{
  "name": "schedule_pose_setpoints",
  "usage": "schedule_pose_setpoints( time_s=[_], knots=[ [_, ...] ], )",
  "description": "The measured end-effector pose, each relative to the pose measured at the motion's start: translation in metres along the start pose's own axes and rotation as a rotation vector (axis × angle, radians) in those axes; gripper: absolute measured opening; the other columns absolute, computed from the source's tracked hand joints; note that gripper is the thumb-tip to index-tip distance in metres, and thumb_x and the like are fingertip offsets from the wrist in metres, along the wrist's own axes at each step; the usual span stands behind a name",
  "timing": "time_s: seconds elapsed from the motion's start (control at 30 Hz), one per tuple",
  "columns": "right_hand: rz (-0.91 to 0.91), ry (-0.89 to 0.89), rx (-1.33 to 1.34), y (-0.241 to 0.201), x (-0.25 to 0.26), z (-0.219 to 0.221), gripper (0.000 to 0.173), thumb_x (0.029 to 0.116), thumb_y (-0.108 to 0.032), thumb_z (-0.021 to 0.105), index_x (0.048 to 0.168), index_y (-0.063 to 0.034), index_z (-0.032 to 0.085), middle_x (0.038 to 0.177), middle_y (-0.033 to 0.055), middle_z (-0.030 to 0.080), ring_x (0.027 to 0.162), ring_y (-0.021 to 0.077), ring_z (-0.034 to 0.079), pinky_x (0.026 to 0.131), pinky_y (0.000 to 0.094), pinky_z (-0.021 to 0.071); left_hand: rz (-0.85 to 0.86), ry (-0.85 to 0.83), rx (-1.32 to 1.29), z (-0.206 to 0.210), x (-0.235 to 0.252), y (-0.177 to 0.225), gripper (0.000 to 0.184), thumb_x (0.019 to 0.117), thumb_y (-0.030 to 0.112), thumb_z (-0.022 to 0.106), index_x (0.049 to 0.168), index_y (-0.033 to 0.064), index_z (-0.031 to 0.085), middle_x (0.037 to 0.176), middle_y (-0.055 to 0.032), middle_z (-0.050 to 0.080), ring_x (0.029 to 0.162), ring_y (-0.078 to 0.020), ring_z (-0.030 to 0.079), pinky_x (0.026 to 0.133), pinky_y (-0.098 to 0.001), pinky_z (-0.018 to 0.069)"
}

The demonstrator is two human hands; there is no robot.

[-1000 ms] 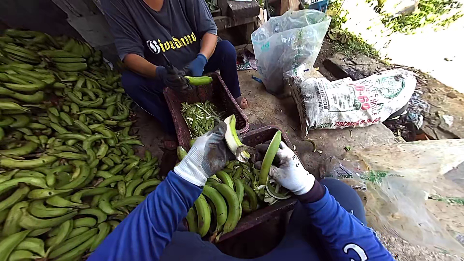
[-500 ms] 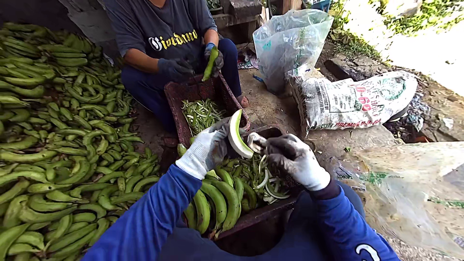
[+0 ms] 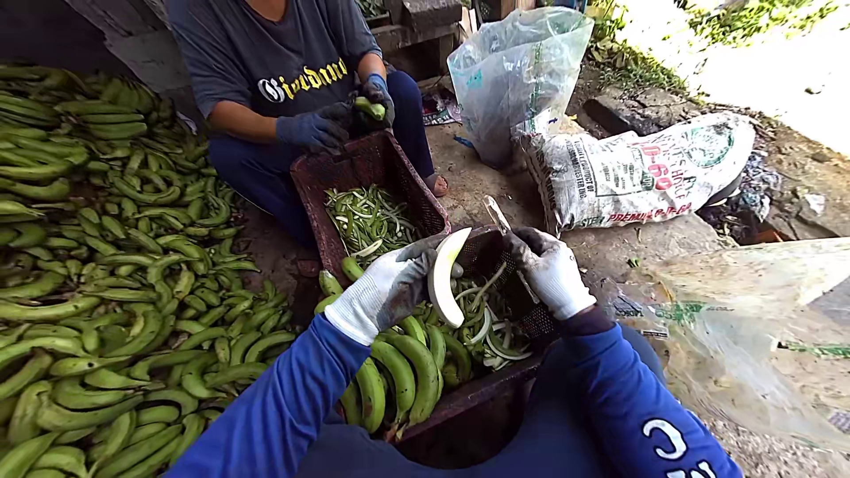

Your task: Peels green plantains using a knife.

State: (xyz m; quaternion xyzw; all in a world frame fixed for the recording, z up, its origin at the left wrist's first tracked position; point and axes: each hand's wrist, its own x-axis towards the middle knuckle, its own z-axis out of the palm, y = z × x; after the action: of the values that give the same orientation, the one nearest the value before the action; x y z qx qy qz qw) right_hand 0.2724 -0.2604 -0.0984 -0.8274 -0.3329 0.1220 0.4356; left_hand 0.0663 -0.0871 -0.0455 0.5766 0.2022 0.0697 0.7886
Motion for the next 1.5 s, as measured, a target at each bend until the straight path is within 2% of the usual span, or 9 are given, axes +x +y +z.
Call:
schedule_pose_setpoints(
  time_s=[0.27,0.47,0.6,0.73,0.87,0.97,1.17,1.3,1.5],
  knots=[
    [0.046,-0.465,-0.479,0.012,-0.002,-0.009,0.043,0.0972,-0.061,0.057,0.108,-0.025,0.077,0.1,0.0085,0.075,0.1,0.0321,0.07,0.086,0.0673,0.0514,0.045,0.134,-0.007,-0.026,0.008,-0.004,0.043,0.1072,0.023,0.048,0.149,0.0122,0.044,0.118,-0.0154,0.068,0.1,-0.0273,0.071,0.085,-0.0465,0.0611],
    [-0.193,-0.409,0.048,-0.016,-0.028,0.018,0.094,0.0783,-0.045,0.087,0.157,-0.0192,0.042,0.131,0.005,0.068,0.115,0.0188,0.068,0.1,0.0483,0.0571,0.03,0.273,0.001,-0.005,0.011,-0.02,0.046,0.102,0.012,0.061,0.145,0.0081,0.045,0.121,-0.0169,0.065,0.097,-0.0305,0.072,0.081,-0.0478,0.0638],
    [-0.226,-0.484,0.139,-0.03,-0.045,0.055,0.072,0.0913,-0.023,0.077,0.155,-0.0209,0.044,0.11,0.0084,0.074,0.091,0.0222,0.073,0.082,0.0518,0.0614,-0.043,0.176,0.36,0.011,-0.003,-0.031,0.041,0.1012,0.023,0.065,0.138,0.0073,0.056,0.119,-0.0129,0.07,0.099,-0.0255,0.073,0.086,-0.0447,0.064],
    [-0.146,-0.441,-0.06,-0.028,-0.028,0.055,0.063,0.0901,-0.026,0.069,0.15,-0.0166,0.051,0.123,0.0128,0.071,0.112,0.0313,0.069,0.096,0.0617,0.0542,-0.016,0.313,0.709,-0.015,-0.044,-0.027,0.045,0.1017,0.037,0.063,0.144,0.0229,0.056,0.124,-0.0067,0.07,0.101,-0.0228,0.073,0.088,-0.0456,0.0624],
    [-0.003,-0.235,-0.035,-0.02,-0.017,0.04,0.056,0.0893,-0.035,0.072,0.139,-0.0116,0.06,0.12,0.0137,0.071,0.112,0.0313,0.069,0.092,0.0596,0.0555,0.206,0.526,0.32,0.006,-0.114,-0.034,0.042,0.1073,0.019,0.048,0.146,0.0048,0.043,0.109,-0.0032,0.067,0.091,-0.0174,0.07,0.083,-0.0388,0.0615],
    [0.095,-0.215,0.004,-0.023,-0.019,0.029,0.054,0.0925,-0.034,0.07,0.138,-0.0077,0.058,0.122,0.0153,0.07,0.113,0.0313,0.068,0.091,0.0592,0.0554,0.265,0.437,0.081,0.041,-0.177,-0.052,0.035,0.1111,0.025,0.039,0.143,0.0132,0.047,0.106,0.0007,0.072,0.093,-0.0184,0.071,0.086,-0.0412,0.0603],
    [0.144,-0.157,-0.078,-0.012,-0.026,0.006,0.056,0.0926,-0.041,0.069,0.137,-0.0086,0.059,0.123,0.0154,0.07,0.113,0.0323,0.068,0.091,0.0597,0.0551,0.354,0.091,0.546,0.049,-0.187,-0.005,0.046,0.1058,0.027,0.054,0.144,0.0016,0.05,0.123,-0.011,0.068,0.101,-0.0256,0.07,0.089,-0.0433,0.0602],
    [0.192,-0.069,0.025,-0.012,-0.033,0.001,0.059,0.0912,-0.045,0.071,0.139,-0.0121,0.058,0.115,0.0142,0.071,0.106,0.0319,0.069,0.091,0.0601,0.0551,0.332,0.238,0.861,0.041,-0.146,0.014,0.048,0.1028,0.035,0.056,0.144,0.0107,0.054,0.12,-0.0065,0.069,0.096,-0.0192,0.073,0.085,-0.0387,0.0636],
    [0.215,-0.042,0.051,-0.018,-0.036,0.019,0.058,0.0864,-0.044,0.078,0.131,-0.0125,0.059,0.101,0.0095,0.07,0.089,0.0243,0.069,0.078,0.0526,0.0576,0.094,0.092,1.294,0.006,-0.108,-0.052,0.05,0.1008,0.039,0.057,0.146,0.0183,0.056,0.12,-0.0126,0.067,0.104,-0.026,0.068,0.089,-0.0514,0.0578]
  ],
)
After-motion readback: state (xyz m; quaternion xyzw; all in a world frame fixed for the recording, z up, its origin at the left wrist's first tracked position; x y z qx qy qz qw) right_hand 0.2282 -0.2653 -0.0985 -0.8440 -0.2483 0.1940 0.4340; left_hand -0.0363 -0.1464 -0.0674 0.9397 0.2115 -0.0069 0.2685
